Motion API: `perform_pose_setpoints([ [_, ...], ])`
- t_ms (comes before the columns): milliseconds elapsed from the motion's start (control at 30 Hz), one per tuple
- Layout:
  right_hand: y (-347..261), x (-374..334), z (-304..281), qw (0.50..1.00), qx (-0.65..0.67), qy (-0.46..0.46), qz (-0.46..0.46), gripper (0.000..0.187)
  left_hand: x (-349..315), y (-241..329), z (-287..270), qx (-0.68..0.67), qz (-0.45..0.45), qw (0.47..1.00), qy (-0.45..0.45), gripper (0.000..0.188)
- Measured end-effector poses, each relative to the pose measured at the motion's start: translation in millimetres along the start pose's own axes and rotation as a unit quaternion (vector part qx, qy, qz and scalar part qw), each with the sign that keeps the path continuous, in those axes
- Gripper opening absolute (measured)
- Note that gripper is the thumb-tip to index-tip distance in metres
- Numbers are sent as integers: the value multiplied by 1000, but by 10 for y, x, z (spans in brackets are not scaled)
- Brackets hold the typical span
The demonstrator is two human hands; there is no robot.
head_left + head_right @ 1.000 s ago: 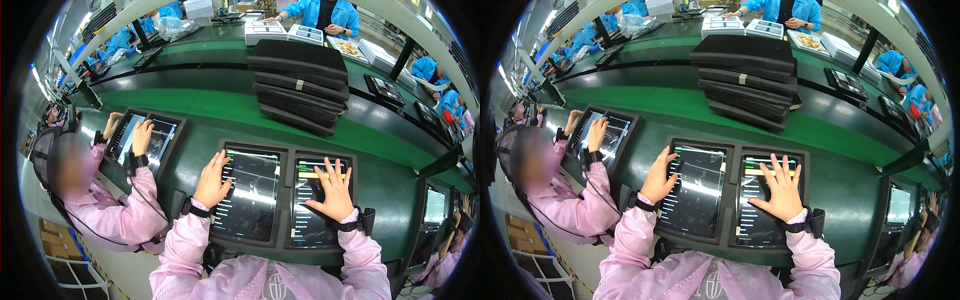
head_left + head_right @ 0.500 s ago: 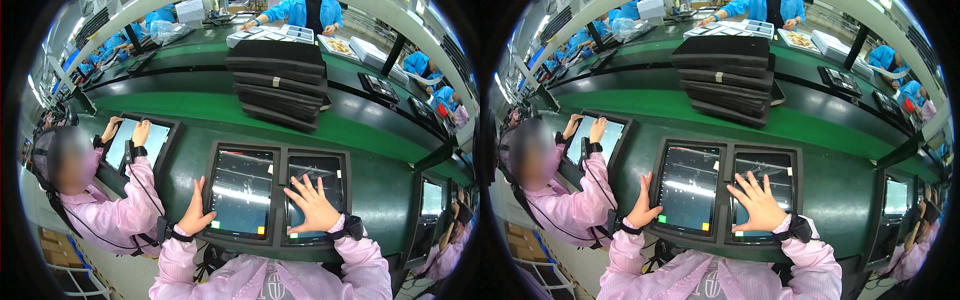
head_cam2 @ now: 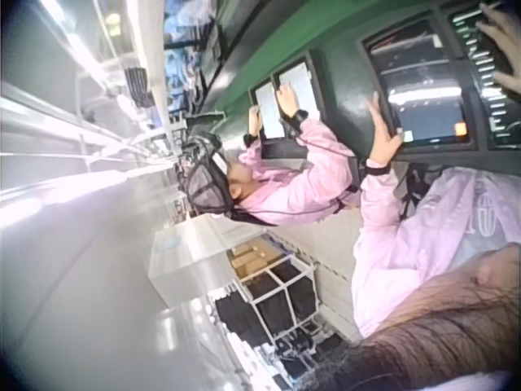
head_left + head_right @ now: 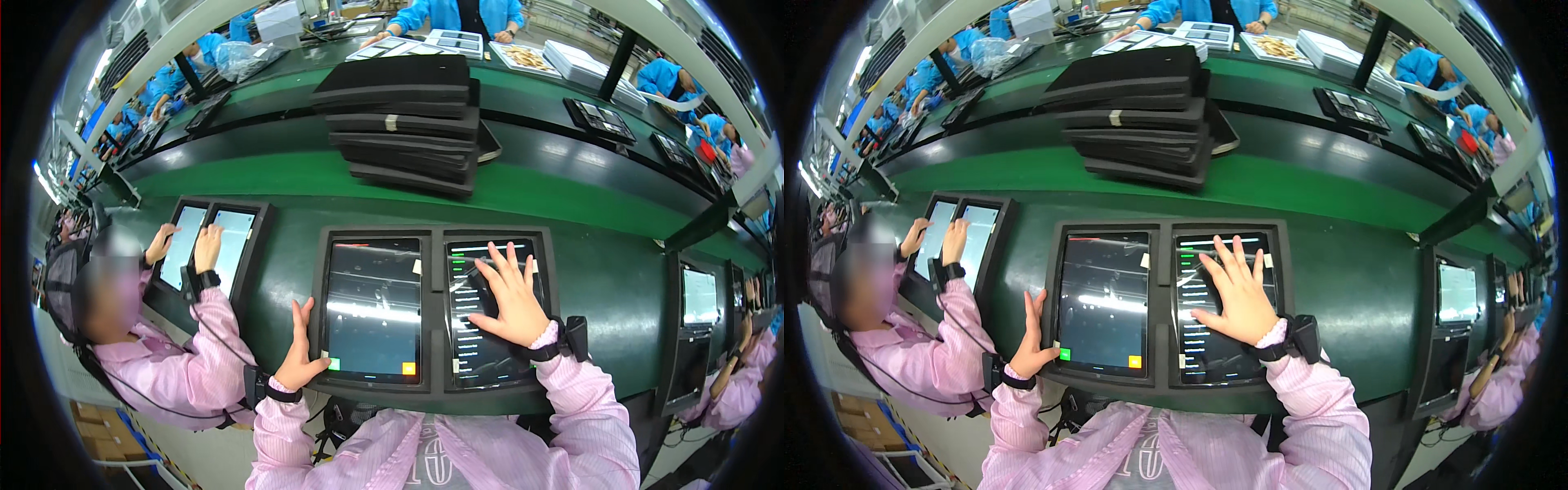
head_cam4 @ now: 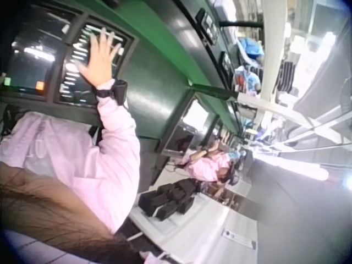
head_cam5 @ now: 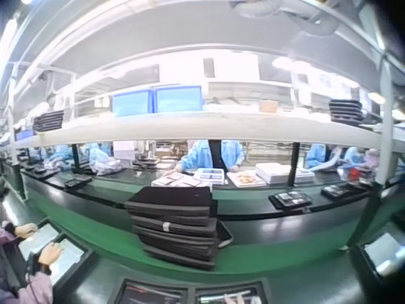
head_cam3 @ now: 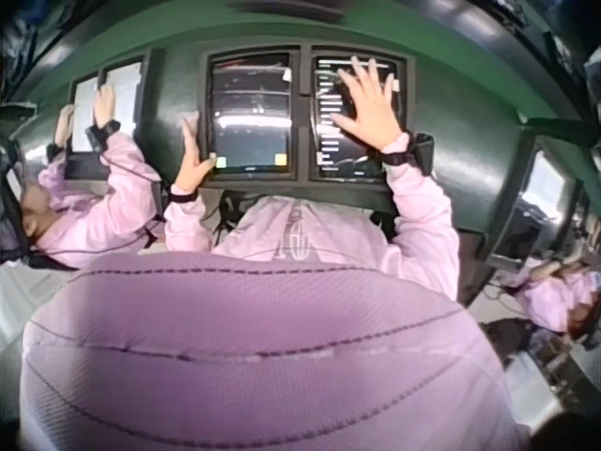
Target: The person is performing quality control or software testing on multiple tablet devices at a factory assembly line.
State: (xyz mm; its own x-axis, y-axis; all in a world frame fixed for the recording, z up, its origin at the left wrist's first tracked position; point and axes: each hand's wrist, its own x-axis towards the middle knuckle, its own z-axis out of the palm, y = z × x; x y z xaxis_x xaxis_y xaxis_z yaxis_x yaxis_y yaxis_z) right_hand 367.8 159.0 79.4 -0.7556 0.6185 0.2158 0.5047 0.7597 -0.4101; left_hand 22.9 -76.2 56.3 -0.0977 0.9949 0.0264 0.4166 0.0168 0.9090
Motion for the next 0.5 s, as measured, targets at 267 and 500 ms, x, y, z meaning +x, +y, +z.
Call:
perform_pose_setpoints([
  [267, 9, 24, 40, 999, -20, -25, 3, 77, 75, 79, 26, 76, -8, 997, 32, 118],
  [500, 12, -9, 49, 999, -25, -27, 2, 72, 494, 236, 85, 232, 46, 966, 104, 101],
])
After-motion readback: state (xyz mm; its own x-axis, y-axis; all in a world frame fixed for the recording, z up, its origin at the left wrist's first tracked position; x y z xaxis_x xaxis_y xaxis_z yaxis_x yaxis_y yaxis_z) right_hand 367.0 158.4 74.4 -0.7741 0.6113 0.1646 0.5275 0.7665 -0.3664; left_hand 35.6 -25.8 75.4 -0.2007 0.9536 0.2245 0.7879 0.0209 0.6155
